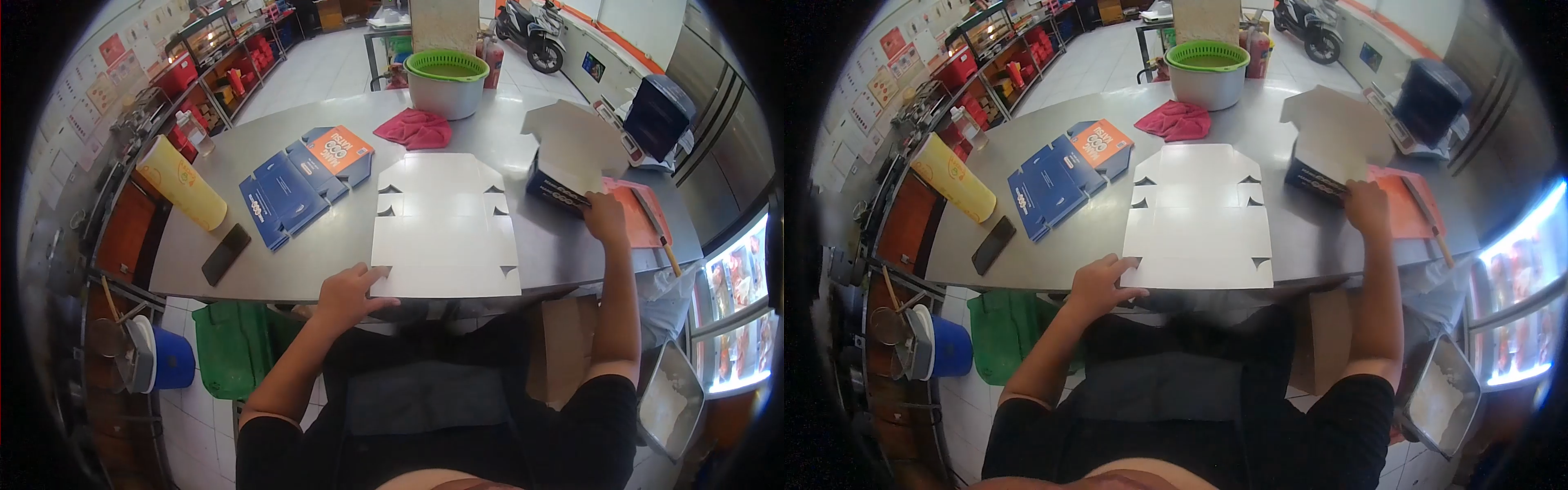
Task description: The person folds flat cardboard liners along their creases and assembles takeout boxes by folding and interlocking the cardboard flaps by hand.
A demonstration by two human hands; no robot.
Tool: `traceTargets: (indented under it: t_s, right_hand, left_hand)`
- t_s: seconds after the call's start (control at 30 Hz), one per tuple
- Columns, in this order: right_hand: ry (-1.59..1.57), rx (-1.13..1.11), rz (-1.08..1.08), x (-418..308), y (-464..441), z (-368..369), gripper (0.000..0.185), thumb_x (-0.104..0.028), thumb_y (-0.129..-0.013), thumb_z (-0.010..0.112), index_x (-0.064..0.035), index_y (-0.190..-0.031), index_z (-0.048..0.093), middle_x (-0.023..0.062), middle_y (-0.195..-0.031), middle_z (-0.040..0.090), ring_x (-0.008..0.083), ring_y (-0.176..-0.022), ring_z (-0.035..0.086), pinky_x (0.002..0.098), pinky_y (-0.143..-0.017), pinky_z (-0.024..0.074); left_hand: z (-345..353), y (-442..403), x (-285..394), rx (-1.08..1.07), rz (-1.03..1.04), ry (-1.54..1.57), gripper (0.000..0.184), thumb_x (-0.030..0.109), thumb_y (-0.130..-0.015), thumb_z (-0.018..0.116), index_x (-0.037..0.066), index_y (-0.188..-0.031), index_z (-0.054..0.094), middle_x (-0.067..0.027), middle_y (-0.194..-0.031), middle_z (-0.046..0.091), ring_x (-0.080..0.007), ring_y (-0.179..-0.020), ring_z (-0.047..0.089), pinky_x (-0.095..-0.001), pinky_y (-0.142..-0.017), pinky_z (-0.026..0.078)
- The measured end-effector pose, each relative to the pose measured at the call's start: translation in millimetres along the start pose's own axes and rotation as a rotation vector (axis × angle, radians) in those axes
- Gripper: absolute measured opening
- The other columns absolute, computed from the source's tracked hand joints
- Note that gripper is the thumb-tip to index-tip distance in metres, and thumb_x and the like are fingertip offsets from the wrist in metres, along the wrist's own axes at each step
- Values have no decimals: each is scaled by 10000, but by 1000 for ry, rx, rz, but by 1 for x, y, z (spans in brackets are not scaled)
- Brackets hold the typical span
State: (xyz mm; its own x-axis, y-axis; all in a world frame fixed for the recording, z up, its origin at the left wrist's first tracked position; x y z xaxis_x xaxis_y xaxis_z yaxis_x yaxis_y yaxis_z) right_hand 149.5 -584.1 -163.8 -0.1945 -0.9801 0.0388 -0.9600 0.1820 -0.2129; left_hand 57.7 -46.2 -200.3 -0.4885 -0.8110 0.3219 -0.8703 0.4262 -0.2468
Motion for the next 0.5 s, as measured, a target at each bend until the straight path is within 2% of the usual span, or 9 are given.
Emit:
traceTargets:
  t_s: [0.1,0.2,0.27,0.3,0.33,0.43,0.5]
  right_hand:
    - [85,110,28,-16,37,-43,374,-263,-861,806,-87,-1181,726,151,-1161,695,360,-1182,624,498,-982,502]
    - [63,415,-188,-74,75,-84,428,-266,-844,829,-82,-1211,707,156,-1269,646,381,-1223,592,488,-1016,485]
    - [-218,265,-449,-118,96,-79,436,-304,-855,828,-84,-1209,702,153,-1288,632,376,-1245,574,488,-1061,454]
    - [-237,237,-568,-136,109,-69,450,-346,-865,823,-85,-1208,695,154,-1287,630,367,-1277,560,492,-1083,435]
    - [-321,124,-605,-154,119,-64,484,-422,-875,805,-96,-1216,697,154,-1303,630,361,-1292,558,483,-1088,433]
    - [-410,40,-772,-187,144,-39,528,-495,-864,792,-82,-1178,698,147,-1267,636,361,-1251,573,467,-1066,446]
    - [-376,-13,-741,-195,151,-28,557,-530,-842,795,-71,-1142,697,131,-1204,651,345,-1197,593,454,-1031,458]
  left_hand:
    - [-3,-4,1,-72,-31,30,645,649,-786,793,176,-1220,729,-70,-895,645,-280,-788,688,-411,-710,542]
    - [-1,-4,1,-80,-53,41,648,659,-782,792,172,-1206,734,-72,-895,646,-278,-791,693,-412,-713,544]
    - [0,-5,0,-69,-49,22,648,661,-783,790,170,-1202,737,-71,-898,648,-277,-792,694,-410,-710,547]
    - [1,-5,0,-65,-44,12,648,662,-784,789,168,-1200,739,-71,-900,648,-276,-792,694,-408,-709,549]
    - [2,-5,0,-71,-50,5,643,657,-784,792,166,-1196,741,-71,-923,646,-276,-795,693,-410,-707,551]
    - [-2,-6,4,-72,-53,-18,621,638,-790,799,154,-1177,747,-73,-997,637,-277,-812,694,-415,-707,561]
    - [-7,-6,9,-54,-46,-36,598,619,-799,802,140,-1154,750,-74,-1053,625,-278,-835,699,-417,-717,571]
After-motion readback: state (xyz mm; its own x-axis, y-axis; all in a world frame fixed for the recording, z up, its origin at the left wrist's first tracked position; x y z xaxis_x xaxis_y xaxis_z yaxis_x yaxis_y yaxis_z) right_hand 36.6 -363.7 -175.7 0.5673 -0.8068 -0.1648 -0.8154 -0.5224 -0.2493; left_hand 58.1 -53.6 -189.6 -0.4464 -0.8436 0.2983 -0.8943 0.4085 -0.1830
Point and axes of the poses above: each hand's wrist, its own y-axis away from the middle knuckle, its own z-axis out of the palm, x = y × z, the point moved 6 cm from there along -y, towards the middle knuckle
